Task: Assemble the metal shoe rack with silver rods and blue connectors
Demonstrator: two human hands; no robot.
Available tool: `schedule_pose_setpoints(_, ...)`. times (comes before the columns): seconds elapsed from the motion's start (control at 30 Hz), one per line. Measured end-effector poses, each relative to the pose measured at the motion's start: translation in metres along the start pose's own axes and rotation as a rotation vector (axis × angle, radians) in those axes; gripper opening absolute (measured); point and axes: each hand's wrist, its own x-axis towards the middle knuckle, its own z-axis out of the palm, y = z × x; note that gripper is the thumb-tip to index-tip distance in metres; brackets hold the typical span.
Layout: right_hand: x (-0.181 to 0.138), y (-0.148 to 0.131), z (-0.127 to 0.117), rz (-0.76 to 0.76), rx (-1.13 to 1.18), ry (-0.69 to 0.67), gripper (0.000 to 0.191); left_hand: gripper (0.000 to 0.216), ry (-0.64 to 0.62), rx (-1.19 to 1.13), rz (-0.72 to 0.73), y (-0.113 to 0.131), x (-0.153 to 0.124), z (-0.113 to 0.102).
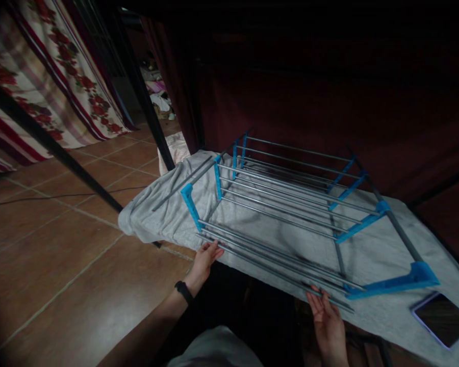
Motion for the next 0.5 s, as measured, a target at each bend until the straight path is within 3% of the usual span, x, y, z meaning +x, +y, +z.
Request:
schedule_pose_setpoints(0.2,0.000,0.001,-0.001,-0.013,-0.004,-0.014,0.026,0.020,-0.017,-0.071,-0.088,0.012,0.007,-0.006)
schedule_pose_setpoints(0.5,-0.007,-0.007,0.007,0.037,0.055,0.001,0.026,0.020,0.028,-0.097,0.056,0.039,0.014,-0.023)
